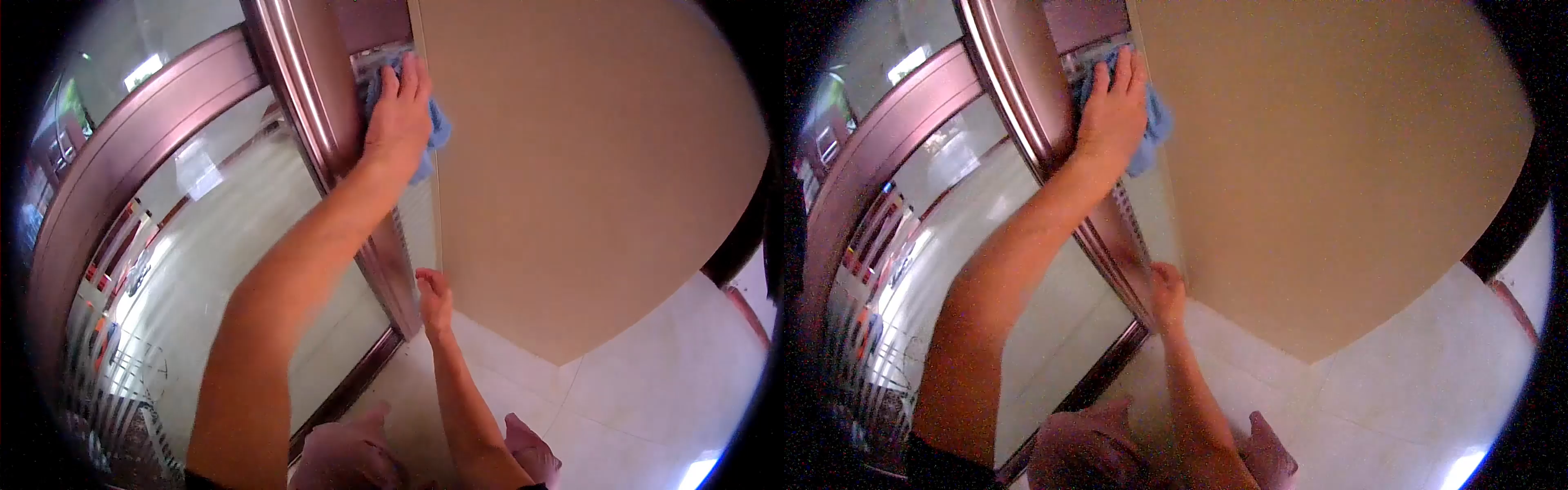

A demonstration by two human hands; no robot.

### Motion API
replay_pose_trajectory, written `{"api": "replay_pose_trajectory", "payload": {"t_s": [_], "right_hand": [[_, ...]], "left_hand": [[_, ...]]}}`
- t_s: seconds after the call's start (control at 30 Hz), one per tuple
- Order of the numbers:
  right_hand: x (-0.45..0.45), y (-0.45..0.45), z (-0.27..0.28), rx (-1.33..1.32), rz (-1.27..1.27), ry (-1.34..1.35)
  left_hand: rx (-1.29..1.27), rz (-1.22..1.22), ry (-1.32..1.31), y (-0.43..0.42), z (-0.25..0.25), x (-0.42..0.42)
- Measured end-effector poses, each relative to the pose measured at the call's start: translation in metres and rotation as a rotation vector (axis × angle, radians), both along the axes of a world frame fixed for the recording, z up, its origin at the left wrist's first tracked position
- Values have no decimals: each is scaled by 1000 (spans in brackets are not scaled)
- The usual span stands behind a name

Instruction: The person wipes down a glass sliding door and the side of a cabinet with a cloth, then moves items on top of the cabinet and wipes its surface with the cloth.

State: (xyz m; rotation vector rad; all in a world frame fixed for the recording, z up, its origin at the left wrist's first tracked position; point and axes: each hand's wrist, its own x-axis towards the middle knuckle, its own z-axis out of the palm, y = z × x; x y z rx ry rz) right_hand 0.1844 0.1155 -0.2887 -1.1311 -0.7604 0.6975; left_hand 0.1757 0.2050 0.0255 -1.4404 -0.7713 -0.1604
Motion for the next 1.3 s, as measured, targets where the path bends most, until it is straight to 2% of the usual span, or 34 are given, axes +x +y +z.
{"api": "replay_pose_trajectory", "payload": {"t_s": [0.07, 0.17, 0.23, 0.3, 0.37, 0.47, 0.57, 0.63, 0.7, 0.8, 0.9, 1.03, 1.13, 1.27, 1.3], "right_hand": [[0, -3, -6, -27, 32, -2], [4, -8, -1, -61, 70, 41], [8, -5, -5, -26, 52, 75], [17, -13, 6, -75, 37, 112], [27, -20, 16, -64, 31, 176], [27, -28, 34, 12, 23, 306], [25, -38, 62, 53, -14, 351], [26, -41, 66, 39, 8, 370], [12, -35, 62, 65, 55, 333], [2, -32, 51, 45, 143, 309], [0, -36, 45, 1, 181, 335], [-2, -46, 51, -81, 194, 335], [7, -50, 35, -138, 184, 385], [7, -63, 17, -271, 211, 331], [9, -71, 15, -284, 215, 333]], "left_hand": [[-88, 98, -17, -7, -22, 3], [-188, 102, 89, -13, -78, -7], [-308, 23, 207, -9, -131, -20], [-639, -85, 382, -10, -178, -34], [-1016, -63, 340, -33, -184, -37], [-1005, -227, 94, -63, -159, -58], [-580, -702, -193, -76, -101, -82], [-386, -848, -365, -73, -51, -92], [-125, -855, -530, -76, 10, -104], [-157, -944, -664, -62, 29, -105], [-350, -991, -821, -57, -33, -94], [-531, -877, -875, -70, -127, -105], [-768, -810, -944, -81, -209, -106], [-1250, -866, -1511, -102, -277, -101], [-1302, -845, -1535, -106, -291, -97]]}}
